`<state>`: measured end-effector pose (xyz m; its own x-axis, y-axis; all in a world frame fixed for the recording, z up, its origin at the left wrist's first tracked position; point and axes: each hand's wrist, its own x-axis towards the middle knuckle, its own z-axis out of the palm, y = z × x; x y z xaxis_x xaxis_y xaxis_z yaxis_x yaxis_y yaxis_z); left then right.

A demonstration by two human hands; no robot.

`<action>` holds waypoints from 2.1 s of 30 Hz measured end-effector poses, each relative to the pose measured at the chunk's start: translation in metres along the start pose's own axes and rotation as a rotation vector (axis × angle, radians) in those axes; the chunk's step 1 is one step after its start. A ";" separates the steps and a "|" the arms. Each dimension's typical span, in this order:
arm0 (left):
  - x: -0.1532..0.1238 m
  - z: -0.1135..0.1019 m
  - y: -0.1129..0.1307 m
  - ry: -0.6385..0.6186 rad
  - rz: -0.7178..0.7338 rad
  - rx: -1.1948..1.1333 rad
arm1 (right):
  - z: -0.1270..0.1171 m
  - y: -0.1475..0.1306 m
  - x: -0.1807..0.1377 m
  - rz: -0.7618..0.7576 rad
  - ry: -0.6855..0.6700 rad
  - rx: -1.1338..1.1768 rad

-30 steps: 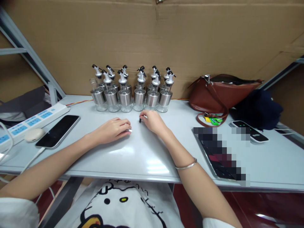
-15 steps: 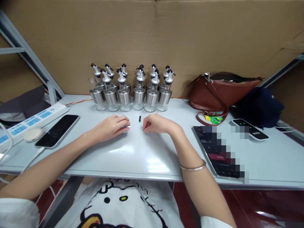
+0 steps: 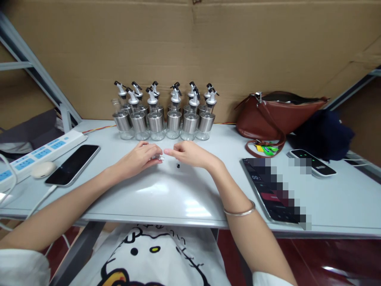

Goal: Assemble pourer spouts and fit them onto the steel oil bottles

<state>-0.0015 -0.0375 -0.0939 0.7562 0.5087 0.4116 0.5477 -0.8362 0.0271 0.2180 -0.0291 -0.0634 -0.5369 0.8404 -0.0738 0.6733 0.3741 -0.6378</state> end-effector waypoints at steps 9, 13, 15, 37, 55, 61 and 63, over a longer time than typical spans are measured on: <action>-0.002 0.001 -0.005 0.192 -0.032 -0.029 | 0.015 -0.022 0.001 -0.139 0.087 0.059; -0.001 0.000 -0.009 0.308 0.059 0.125 | 0.011 -0.018 0.000 -0.132 0.158 0.110; -0.001 -0.001 -0.009 0.352 0.078 0.155 | 0.012 -0.017 0.000 -0.155 0.154 0.186; -0.001 -0.021 -0.019 0.366 -0.029 0.185 | 0.040 -0.028 0.003 -0.344 0.427 0.236; 0.008 -0.030 -0.013 0.208 -0.297 -0.234 | 0.029 -0.034 0.002 -0.365 0.380 0.119; 0.007 -0.029 -0.009 0.222 -0.229 -0.204 | 0.032 -0.035 0.003 -0.168 0.083 0.810; 0.007 -0.030 -0.009 0.226 -0.191 -0.184 | 0.031 -0.033 0.004 -0.099 -0.053 1.001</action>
<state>-0.0118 -0.0328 -0.0644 0.5365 0.6185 0.5741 0.5823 -0.7637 0.2786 0.1778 -0.0507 -0.0664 -0.6059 0.7955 -0.0038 -0.0998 -0.0807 -0.9917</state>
